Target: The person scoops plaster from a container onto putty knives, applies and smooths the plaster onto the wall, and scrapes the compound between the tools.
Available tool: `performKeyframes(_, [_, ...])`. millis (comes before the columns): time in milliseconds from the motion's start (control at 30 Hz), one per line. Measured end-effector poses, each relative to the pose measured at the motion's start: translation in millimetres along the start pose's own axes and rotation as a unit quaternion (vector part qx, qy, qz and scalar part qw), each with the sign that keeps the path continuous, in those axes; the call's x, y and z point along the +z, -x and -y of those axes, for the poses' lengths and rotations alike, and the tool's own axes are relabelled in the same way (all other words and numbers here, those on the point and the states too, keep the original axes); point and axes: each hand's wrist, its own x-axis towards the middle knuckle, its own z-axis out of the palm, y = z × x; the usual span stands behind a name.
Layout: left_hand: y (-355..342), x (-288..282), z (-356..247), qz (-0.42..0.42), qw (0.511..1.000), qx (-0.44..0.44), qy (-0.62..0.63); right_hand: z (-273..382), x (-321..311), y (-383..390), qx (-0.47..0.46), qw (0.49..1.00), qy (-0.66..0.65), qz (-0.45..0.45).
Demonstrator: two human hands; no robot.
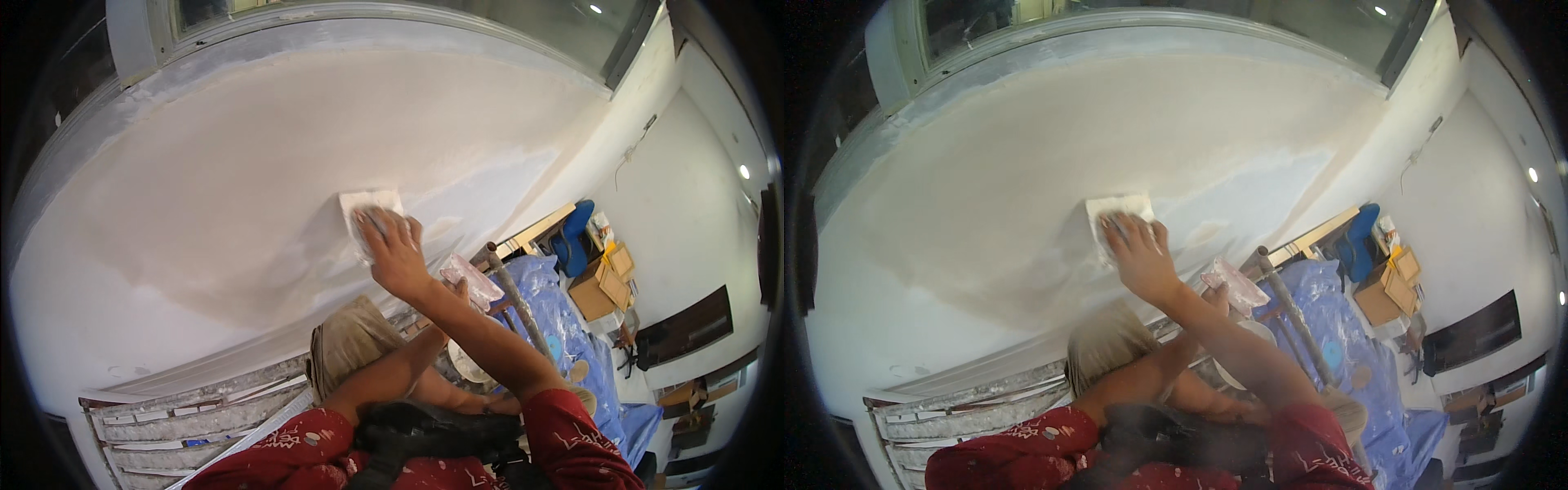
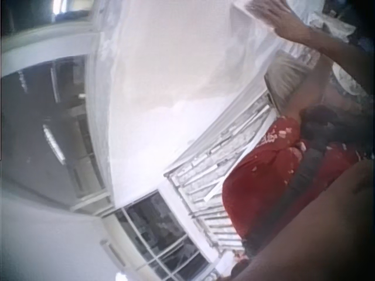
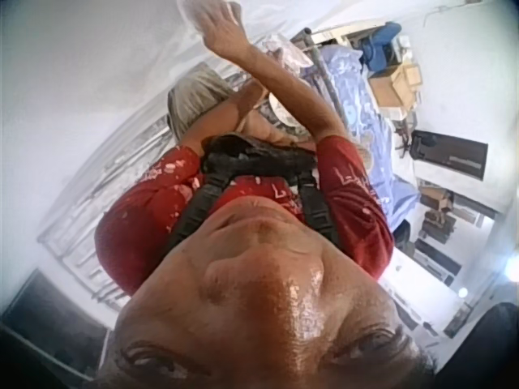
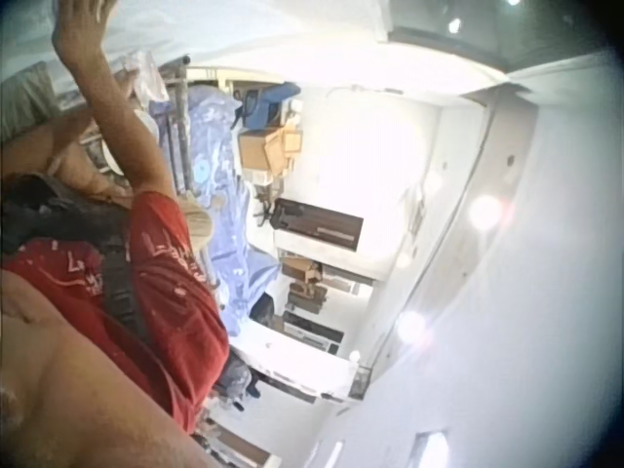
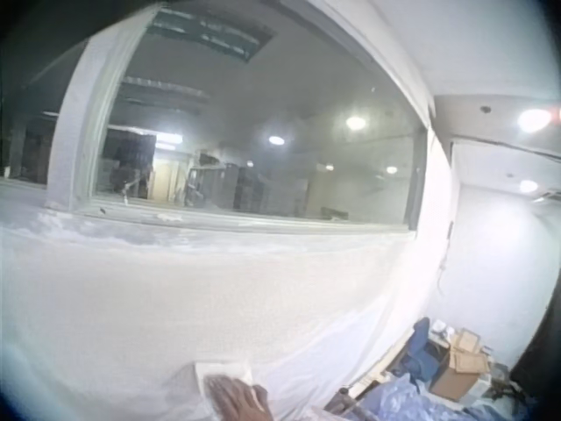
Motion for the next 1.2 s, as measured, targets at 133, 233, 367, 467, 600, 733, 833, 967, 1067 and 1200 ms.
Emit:
performKeyframes(133, [2.7,1.1,0.2,-0.008,0.984,0.145,-0.099,-41.4,-56.4,-32.7,0.123,0.983,0.041,-0.133])
performKeyframes(233, [3.0,5.7,-3.7,0.004,0.994,0.099,-0.04,-73.8,-93.4,-93.2,0.122,0.945,0.004,-0.302])
performKeyframes(367, [-17.3,-13.4,18.6,0.012,0.995,0.089,-0.046,24.7,-44.6,-115.6,0.1,0.987,-0.032,-0.121])
performKeyframes(467, [17.0,9.4,-27.5,0.007,0.993,-0.081,0.08,44.9,-13.1,-34.3,-0.031,0.998,-0.024,-0.048])
performKeyframes(600, [11.4,-12.1,-15.7,-0.072,0.99,-0.078,0.095,46.9,-65.7,-44.6,0.0,1.0,-0.005,-0.018])
performKeyframes(733, [12.1,-9.9,-41.2,-0.035,0.977,0.019,0.209,-45.9,-99.4,-80.2,0.006,0.971,0.09,-0.222])
performKeyframes(833, [21.9,-7.6,-56.9,-0.022,0.983,-0.02,0.179,-87.1,-81.0,-98.9,-0.024,0.965,0.125,-0.23])
performKeyframes(967, [11.1,-19.2,-39.7,-0.024,0.976,-0.049,0.209,-87.8,-16.5,-47.2,-0.119,0.978,0.128,-0.117])
performKeyframes(1067, [16.2,-20.9,-39.0,-0.067,0.971,0.039,0.227,-83.6,-19.6,7.9,-0.105,0.989,0.103,-0.017])
performKeyframes(1200, [23.0,-21.8,-53.4,-0.034,0.992,-0.041,0.113,-88.5,-77.1,-7.2,-0.046,0.984,0.172,-0.02])
